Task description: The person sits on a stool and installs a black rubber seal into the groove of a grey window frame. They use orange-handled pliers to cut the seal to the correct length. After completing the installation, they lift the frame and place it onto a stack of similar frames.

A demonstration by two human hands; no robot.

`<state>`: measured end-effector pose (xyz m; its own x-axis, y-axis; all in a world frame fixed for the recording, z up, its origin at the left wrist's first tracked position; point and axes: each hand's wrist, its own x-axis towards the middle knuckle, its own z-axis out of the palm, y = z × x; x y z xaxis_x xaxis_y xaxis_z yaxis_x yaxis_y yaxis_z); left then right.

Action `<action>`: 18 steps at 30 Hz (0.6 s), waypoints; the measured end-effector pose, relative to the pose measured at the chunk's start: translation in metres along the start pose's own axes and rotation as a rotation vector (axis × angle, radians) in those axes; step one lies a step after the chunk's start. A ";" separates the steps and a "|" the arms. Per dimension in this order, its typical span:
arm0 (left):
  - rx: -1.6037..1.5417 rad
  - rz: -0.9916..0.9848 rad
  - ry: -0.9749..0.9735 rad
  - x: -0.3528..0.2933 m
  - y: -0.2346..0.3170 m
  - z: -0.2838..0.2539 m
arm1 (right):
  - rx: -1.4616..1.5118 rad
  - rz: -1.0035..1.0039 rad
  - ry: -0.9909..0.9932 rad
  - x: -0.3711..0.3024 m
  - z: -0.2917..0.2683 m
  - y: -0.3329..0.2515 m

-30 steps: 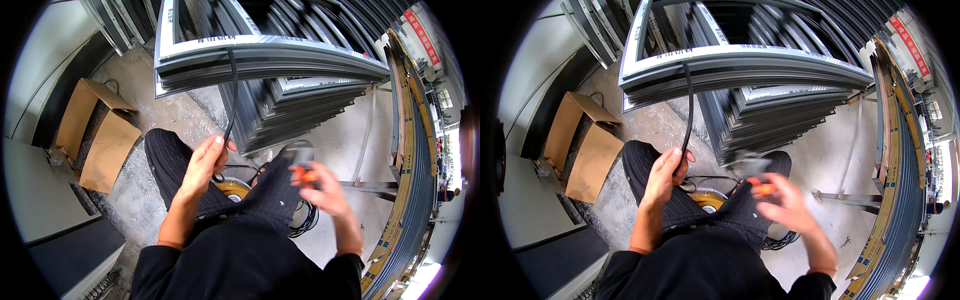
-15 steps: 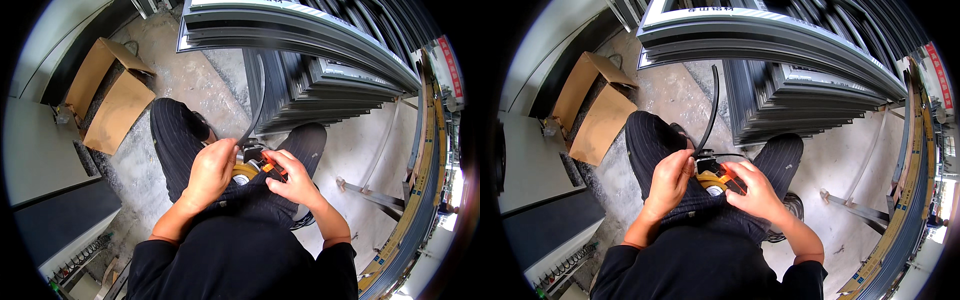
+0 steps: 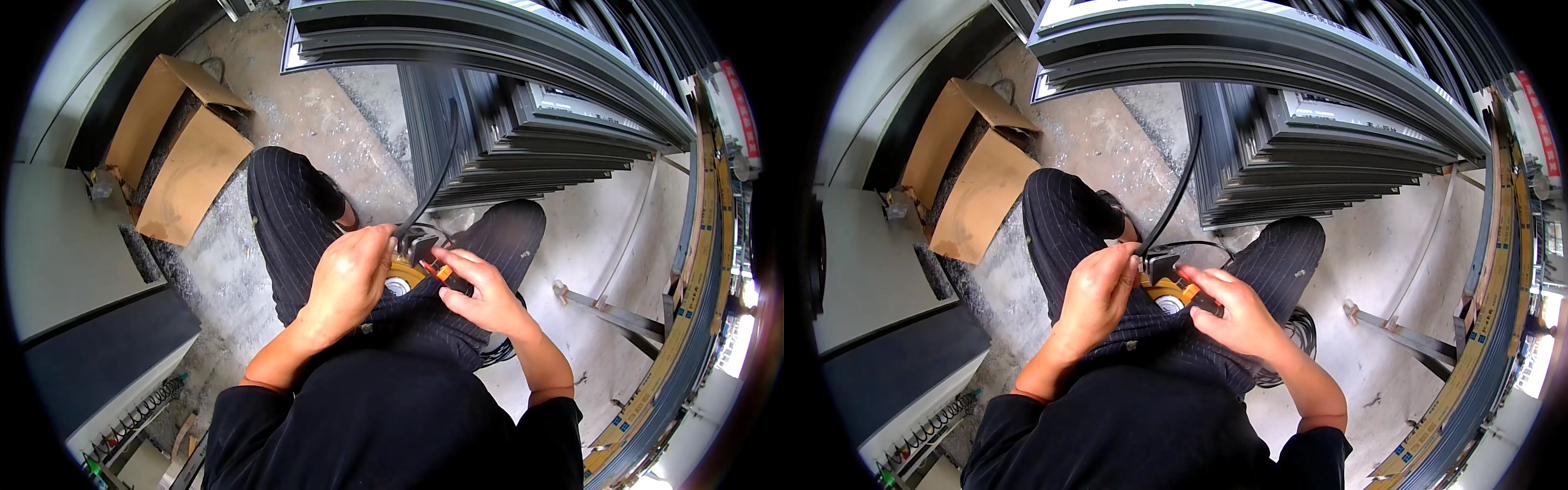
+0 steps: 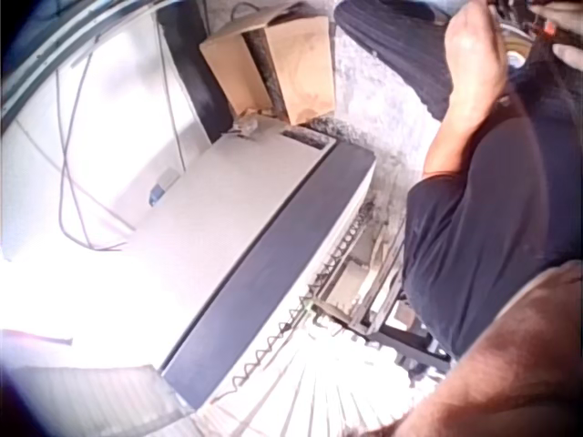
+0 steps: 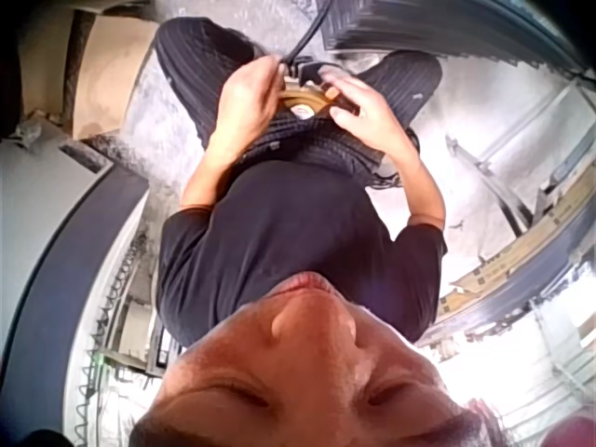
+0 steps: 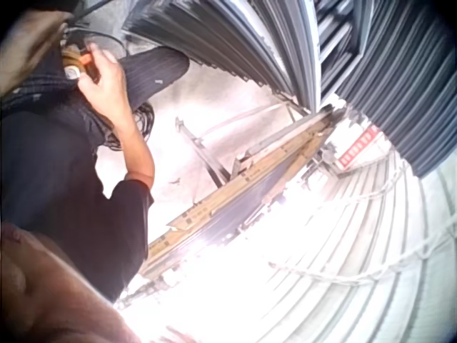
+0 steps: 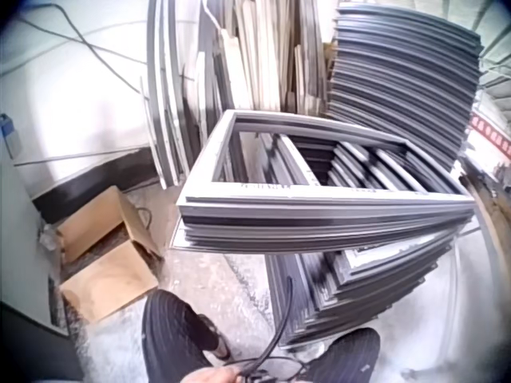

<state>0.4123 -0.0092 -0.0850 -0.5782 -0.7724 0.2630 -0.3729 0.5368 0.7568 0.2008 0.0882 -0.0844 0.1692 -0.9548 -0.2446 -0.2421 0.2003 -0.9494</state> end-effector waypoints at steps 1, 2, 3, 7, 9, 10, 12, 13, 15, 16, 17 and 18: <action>-0.024 -0.037 0.003 -0.001 0.000 0.001 | 0.163 0.082 -0.100 -0.001 -0.003 0.004; -0.049 -0.075 0.008 -0.003 0.000 0.001 | 0.326 0.165 -0.200 -0.002 -0.007 0.006; -0.073 -0.114 0.012 -0.006 0.000 0.001 | 0.499 0.180 -0.354 -0.002 -0.009 0.006; -0.348 -0.388 -0.046 -0.010 0.006 -0.006 | 0.649 0.343 -0.515 -0.025 0.024 0.036; -0.338 -0.373 -0.066 -0.012 -0.001 -0.006 | -0.108 -0.051 -0.330 -0.017 0.039 0.029; -0.298 -0.269 -0.038 -0.013 -0.008 -0.003 | -0.281 -0.171 -0.212 -0.016 0.047 0.032; -0.213 -0.184 -0.014 -0.014 -0.014 -0.003 | -0.231 -0.015 -0.284 -0.020 0.056 0.028; -0.172 -0.141 -0.001 -0.014 -0.015 -0.004 | -0.123 0.116 -0.345 -0.021 0.058 0.028; -0.190 -0.208 -0.004 -0.016 -0.013 -0.007 | -0.009 0.274 -0.364 -0.024 0.055 0.034; -0.235 -0.273 -0.006 -0.017 -0.011 -0.006 | 0.299 0.281 -0.326 -0.025 0.050 0.041; -0.280 -0.338 -0.009 -0.018 -0.009 -0.006 | 0.606 0.283 -0.282 -0.026 0.046 0.049; -0.347 -0.377 0.022 -0.018 -0.008 -0.004 | 0.913 0.281 -0.232 -0.027 0.042 0.054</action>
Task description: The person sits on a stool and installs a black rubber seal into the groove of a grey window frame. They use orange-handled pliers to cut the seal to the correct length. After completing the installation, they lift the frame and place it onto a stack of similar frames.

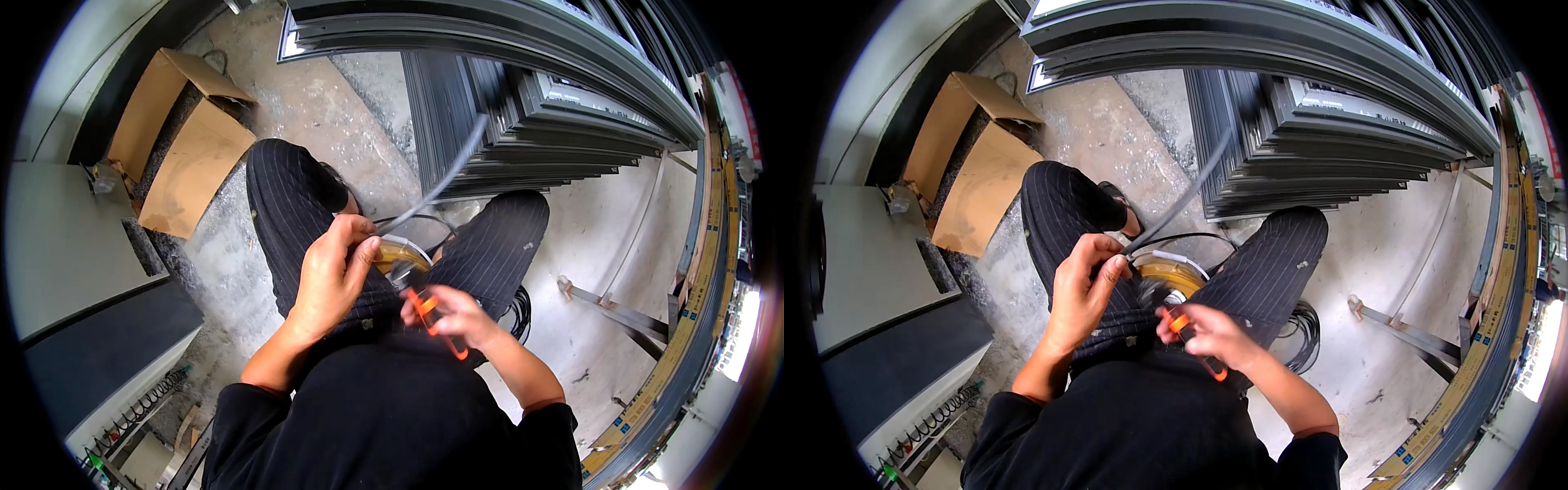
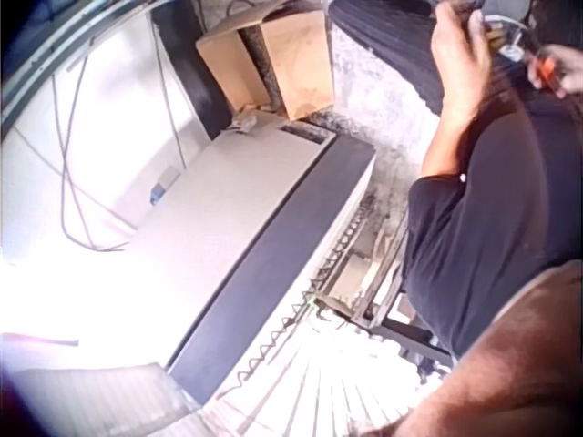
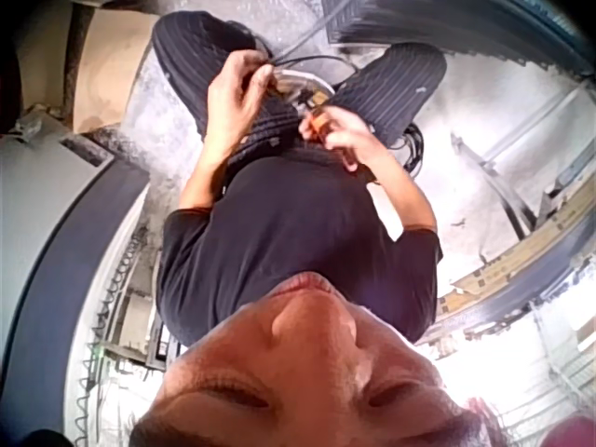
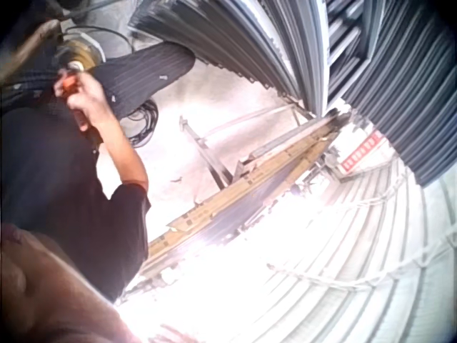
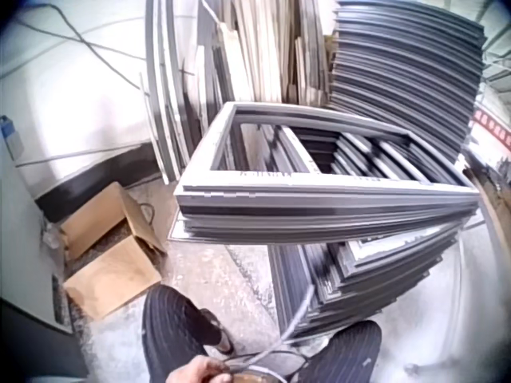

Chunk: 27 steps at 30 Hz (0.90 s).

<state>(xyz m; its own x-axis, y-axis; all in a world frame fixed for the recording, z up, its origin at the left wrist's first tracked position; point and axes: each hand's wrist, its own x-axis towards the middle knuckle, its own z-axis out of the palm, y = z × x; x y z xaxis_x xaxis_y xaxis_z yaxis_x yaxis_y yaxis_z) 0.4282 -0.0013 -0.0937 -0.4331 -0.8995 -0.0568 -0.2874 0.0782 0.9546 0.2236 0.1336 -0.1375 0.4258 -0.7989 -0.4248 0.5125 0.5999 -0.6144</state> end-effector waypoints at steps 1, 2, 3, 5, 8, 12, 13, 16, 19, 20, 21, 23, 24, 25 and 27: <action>-0.004 -0.011 -0.014 0.000 0.001 0.001 | 0.072 0.013 0.072 -0.002 0.006 -0.016; -0.007 -0.021 -0.029 0.000 0.002 0.002 | 0.094 -0.029 0.077 -0.001 0.007 -0.017; -0.011 -0.032 -0.043 -0.001 0.002 0.003 | 0.116 -0.071 0.081 0.001 0.007 -0.018; -0.009 -0.001 -0.038 -0.001 0.002 0.006 | -0.179 -0.044 0.165 0.004 0.010 -0.024; 0.021 0.058 -0.041 0.000 0.002 0.008 | -0.801 -0.204 0.275 0.015 0.012 -0.024; 0.118 0.144 -0.043 -0.001 0.000 0.007 | -0.987 -0.311 0.317 0.024 0.014 -0.033; 0.120 0.142 -0.025 -0.002 0.000 0.007 | -1.018 -0.338 0.320 0.024 0.016 -0.037; 0.148 0.151 -0.002 -0.002 -0.001 0.007 | -1.099 -0.388 0.333 0.026 0.019 -0.042; 0.196 0.185 -0.026 -0.001 -0.003 0.005 | -1.156 -0.385 0.354 0.025 0.021 -0.045; 0.199 0.196 -0.026 -0.001 -0.002 0.006 | -1.173 -0.390 0.363 0.025 0.023 -0.046; 0.201 0.207 -0.027 -0.001 -0.002 0.006 | -1.191 -0.394 0.372 0.025 0.023 -0.047; 0.216 0.212 -0.034 0.000 0.001 0.006 | -1.185 -0.405 0.375 0.025 0.023 -0.046; 0.223 0.215 -0.038 0.000 0.001 0.005 | -1.181 -0.411 0.376 0.025 0.024 -0.046; 0.231 0.227 -0.046 0.000 0.001 0.005 | -1.179 -0.414 0.378 0.025 0.023 -0.045; 0.248 0.251 -0.063 0.001 0.001 0.003 | -1.173 -0.419 0.383 0.026 0.023 -0.043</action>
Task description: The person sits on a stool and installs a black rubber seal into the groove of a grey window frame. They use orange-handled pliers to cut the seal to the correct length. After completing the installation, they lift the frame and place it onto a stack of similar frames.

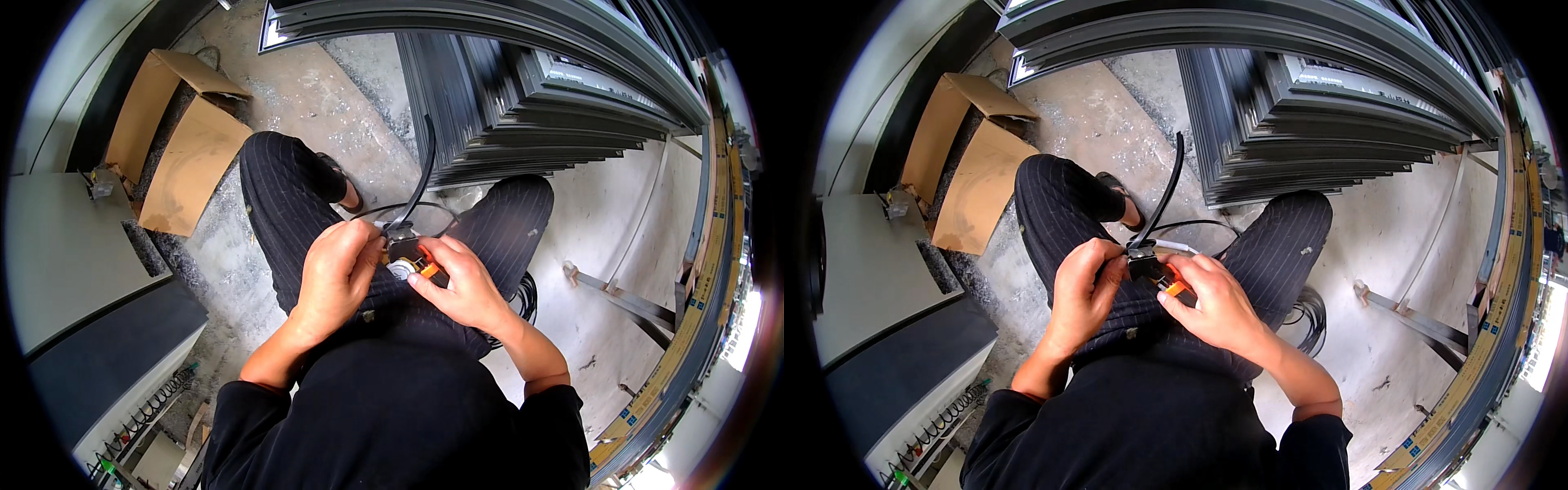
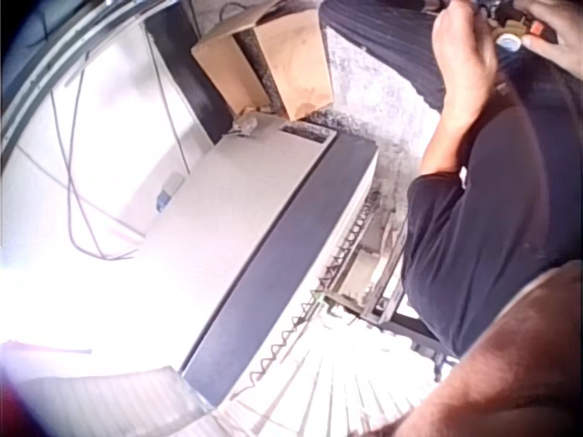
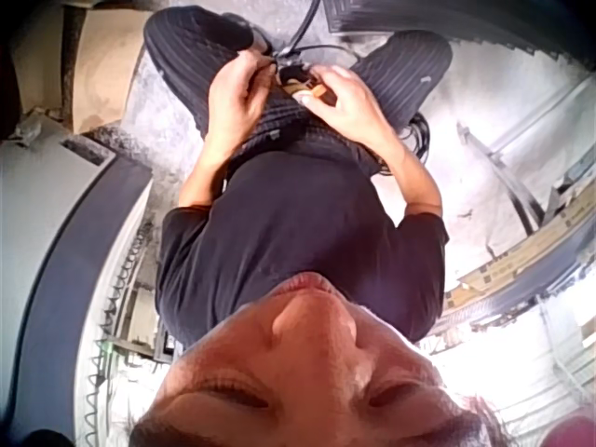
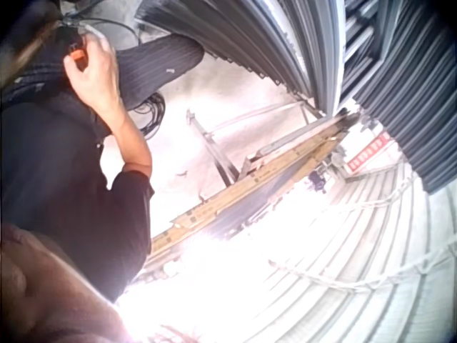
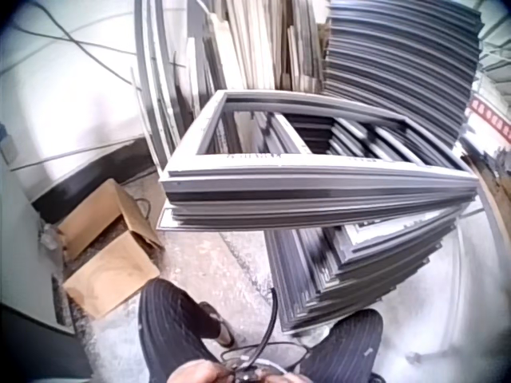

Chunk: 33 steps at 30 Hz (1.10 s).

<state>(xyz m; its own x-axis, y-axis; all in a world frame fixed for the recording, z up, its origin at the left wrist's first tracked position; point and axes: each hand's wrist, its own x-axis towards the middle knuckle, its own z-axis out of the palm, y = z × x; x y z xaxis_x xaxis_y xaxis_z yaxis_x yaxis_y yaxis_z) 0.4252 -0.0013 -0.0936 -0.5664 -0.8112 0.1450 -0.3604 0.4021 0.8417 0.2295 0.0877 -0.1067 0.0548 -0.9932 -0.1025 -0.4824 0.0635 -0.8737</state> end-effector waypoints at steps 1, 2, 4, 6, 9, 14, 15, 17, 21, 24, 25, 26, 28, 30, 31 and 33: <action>0.004 0.007 -0.006 0.000 -0.001 0.000 | -0.016 -0.009 0.008 0.000 0.000 0.000; 0.009 0.015 -0.011 -0.001 -0.003 0.000 | -0.031 -0.018 0.016 0.000 0.000 0.000; 0.009 0.011 -0.020 -0.001 -0.004 0.000 | -0.072 -0.014 0.022 0.000 0.001 0.000; 0.001 -0.010 -0.025 -0.003 -0.003 0.000 | -0.123 0.011 0.018 -0.001 0.002 0.000; -0.035 -0.018 0.015 -0.005 -0.004 0.005 | -0.255 -0.035 0.084 -0.004 0.004 0.006; 0.015 -0.068 0.083 -0.010 -0.010 0.007 | -0.576 0.113 0.082 -0.035 -0.007 0.040; -0.108 -0.147 0.116 -0.009 -0.011 0.005 | -0.630 0.171 0.033 -0.052 -0.009 0.048; -0.325 -0.246 0.145 -0.005 -0.005 -0.003 | -0.660 0.211 -0.071 -0.084 -0.013 0.054; -0.752 -0.410 0.075 -0.004 -0.012 -0.003 | -0.606 0.188 -0.117 -0.123 -0.002 0.045; -0.937 -0.487 0.032 0.001 -0.012 -0.004 | -0.552 0.213 -0.103 -0.125 -0.007 0.038; -0.970 -0.498 0.016 0.002 -0.011 -0.002 | -0.533 0.217 -0.099 -0.124 -0.010 0.035; -1.002 -0.509 0.001 0.003 -0.011 -0.001 | -0.506 0.184 -0.055 -0.120 -0.011 0.032; -1.095 -0.490 -0.067 0.004 -0.012 -0.001 | -0.453 0.115 0.025 -0.099 -0.013 0.024; -1.219 -0.460 -0.077 0.004 -0.009 0.002 | -0.330 -0.009 0.113 -0.064 -0.010 0.012; -1.276 -0.382 -0.062 0.004 -0.006 0.005 | -0.261 -0.062 0.150 -0.044 -0.005 0.003; -1.194 -0.223 -0.074 0.003 0.008 0.003 | 0.021 -0.190 0.204 -0.008 0.018 -0.013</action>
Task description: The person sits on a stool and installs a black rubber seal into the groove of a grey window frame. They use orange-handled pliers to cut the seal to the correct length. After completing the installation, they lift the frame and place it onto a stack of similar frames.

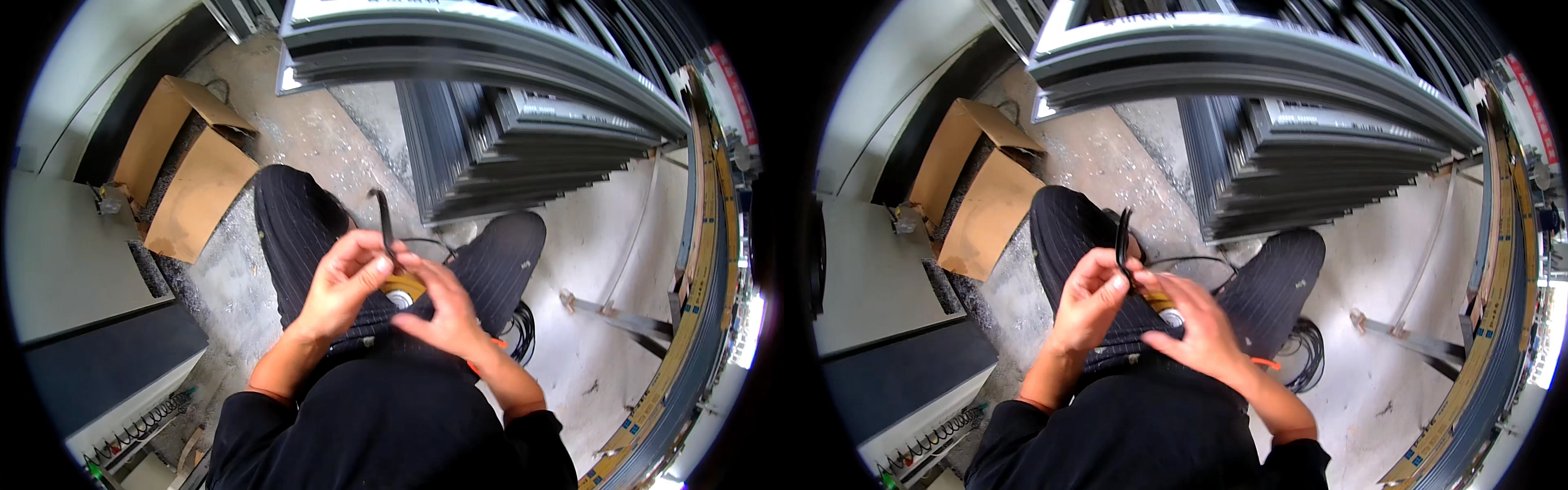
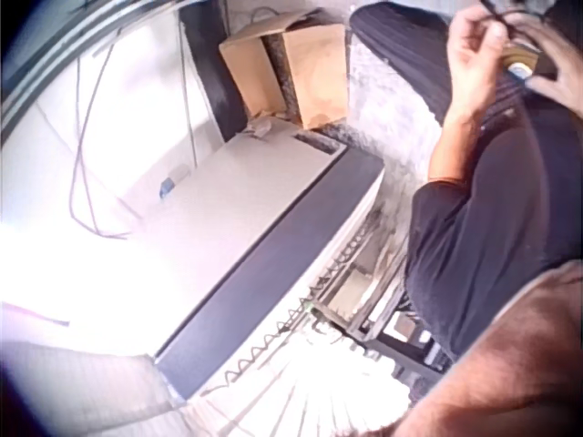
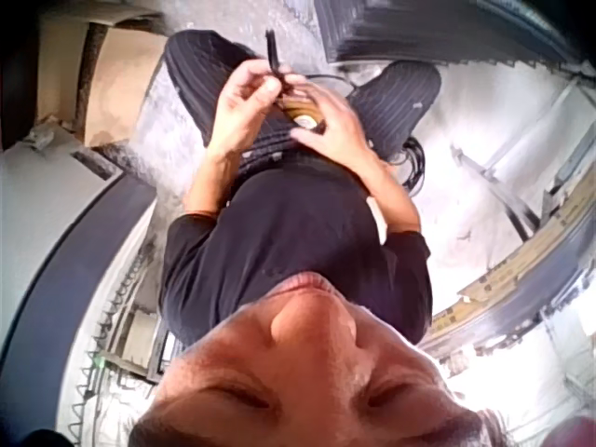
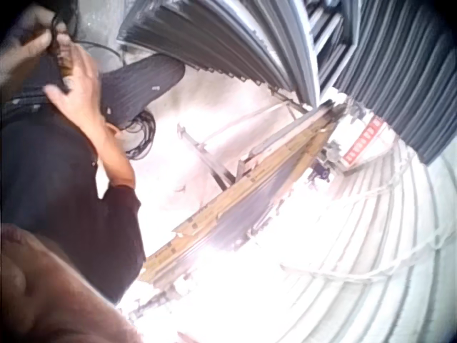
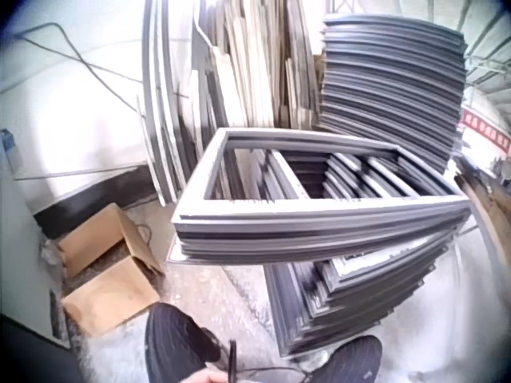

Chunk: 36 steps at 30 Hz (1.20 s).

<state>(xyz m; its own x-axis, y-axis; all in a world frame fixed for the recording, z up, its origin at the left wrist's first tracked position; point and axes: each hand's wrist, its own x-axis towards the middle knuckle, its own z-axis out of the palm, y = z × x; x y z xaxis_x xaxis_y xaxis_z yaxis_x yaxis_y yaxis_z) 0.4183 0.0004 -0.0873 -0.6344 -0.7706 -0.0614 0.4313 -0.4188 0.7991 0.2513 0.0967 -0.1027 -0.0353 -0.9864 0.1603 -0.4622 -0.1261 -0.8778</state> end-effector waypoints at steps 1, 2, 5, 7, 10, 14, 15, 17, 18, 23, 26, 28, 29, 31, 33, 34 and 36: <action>0.065 0.058 -0.023 -0.003 0.007 0.006 | 0.206 -0.045 0.012 0.011 0.016 0.003; 0.011 0.135 -0.134 -0.004 0.016 0.009 | 0.270 -0.021 -0.080 0.016 0.030 0.012; -0.060 0.496 -0.118 -0.011 0.049 0.009 | 0.327 -0.006 -0.158 0.021 0.042 0.011; -0.104 0.558 0.050 -0.007 0.080 -0.003 | 0.181 0.030 -0.082 0.025 0.028 0.004; 0.047 0.491 0.276 0.024 0.126 -0.022 | 0.150 0.056 0.119 0.027 0.014 0.009; 0.211 0.438 0.428 0.101 0.141 -0.071 | 0.121 0.043 0.241 0.044 0.008 0.007; 0.188 0.351 0.457 0.121 0.140 -0.088 | 0.121 0.032 0.256 0.049 0.009 0.005; 0.201 0.233 0.440 0.158 0.131 -0.115 | 0.117 0.054 0.232 0.053 0.007 0.001; 0.162 0.161 0.403 0.173 0.126 -0.121 | 0.117 0.069 0.221 0.054 0.007 -0.001; -0.292 0.002 0.148 0.209 0.114 -0.114 | 0.144 0.123 0.202 0.042 0.008 -0.003; -0.441 -0.025 0.058 0.211 0.111 -0.110 | 0.095 0.093 0.210 0.037 0.006 -0.007; -0.427 -0.032 0.124 0.211 0.103 -0.112 | 0.052 0.094 0.198 0.034 0.001 -0.014; -0.420 -0.039 0.153 0.206 0.105 -0.099 | 0.021 0.078 0.217 0.032 -0.003 -0.015; -0.411 -0.025 0.252 0.179 0.091 -0.076 | -0.034 0.045 0.250 0.025 -0.007 -0.016; -0.457 0.011 0.249 0.148 0.082 -0.053 | -0.004 0.024 0.262 0.022 -0.010 -0.013; -0.460 0.019 0.230 0.138 0.079 -0.050 | 0.016 0.024 0.257 0.022 -0.010 -0.016; -0.468 0.036 0.194 0.123 0.074 -0.048 | -0.013 -0.031 0.242 0.027 -0.010 -0.023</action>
<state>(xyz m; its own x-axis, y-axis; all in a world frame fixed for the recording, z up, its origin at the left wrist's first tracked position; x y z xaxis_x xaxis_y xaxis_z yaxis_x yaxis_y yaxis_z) 0.4025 -0.1486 -0.0645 -0.5018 -0.8451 -0.1842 0.7202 -0.5262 0.4523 0.2519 0.0742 -0.0742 -0.2318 -0.9279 0.2920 -0.4777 -0.1529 -0.8651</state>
